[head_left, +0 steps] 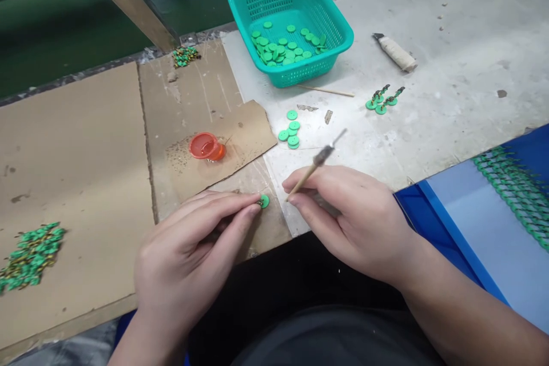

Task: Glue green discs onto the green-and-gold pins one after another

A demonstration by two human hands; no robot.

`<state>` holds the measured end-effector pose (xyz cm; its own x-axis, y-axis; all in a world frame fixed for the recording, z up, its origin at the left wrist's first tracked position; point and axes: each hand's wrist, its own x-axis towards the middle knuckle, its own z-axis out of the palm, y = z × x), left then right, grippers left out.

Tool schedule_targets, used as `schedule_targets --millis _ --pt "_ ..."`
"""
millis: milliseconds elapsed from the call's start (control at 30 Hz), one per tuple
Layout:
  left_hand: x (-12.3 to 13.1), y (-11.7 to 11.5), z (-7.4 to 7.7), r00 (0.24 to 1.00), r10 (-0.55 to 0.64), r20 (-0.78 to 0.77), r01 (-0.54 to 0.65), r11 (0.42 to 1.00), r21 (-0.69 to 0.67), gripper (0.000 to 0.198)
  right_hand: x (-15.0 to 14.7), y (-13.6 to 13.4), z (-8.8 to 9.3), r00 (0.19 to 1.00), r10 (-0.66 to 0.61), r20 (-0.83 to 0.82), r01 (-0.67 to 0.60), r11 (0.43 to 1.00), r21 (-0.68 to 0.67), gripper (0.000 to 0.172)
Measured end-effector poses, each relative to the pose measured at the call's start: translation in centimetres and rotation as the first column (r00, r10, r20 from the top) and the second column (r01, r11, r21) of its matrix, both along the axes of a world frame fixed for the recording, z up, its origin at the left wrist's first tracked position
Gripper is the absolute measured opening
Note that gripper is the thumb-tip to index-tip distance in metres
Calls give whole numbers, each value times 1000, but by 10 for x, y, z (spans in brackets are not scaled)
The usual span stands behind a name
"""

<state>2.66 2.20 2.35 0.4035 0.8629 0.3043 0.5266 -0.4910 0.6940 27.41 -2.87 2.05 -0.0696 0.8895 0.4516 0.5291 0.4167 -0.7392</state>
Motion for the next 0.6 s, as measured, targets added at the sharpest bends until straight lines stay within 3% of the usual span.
schedule_targets --millis 267,600 --pt "4 2 0 999 -39 4 39 999 26 28 -13 13 -1 1000 4 2 -4 998 -55 14" --pt "1 -2 -4 999 52 12 -52 998 20 29 -20 16 -3 998 21 -61 -26 996 -83 15"
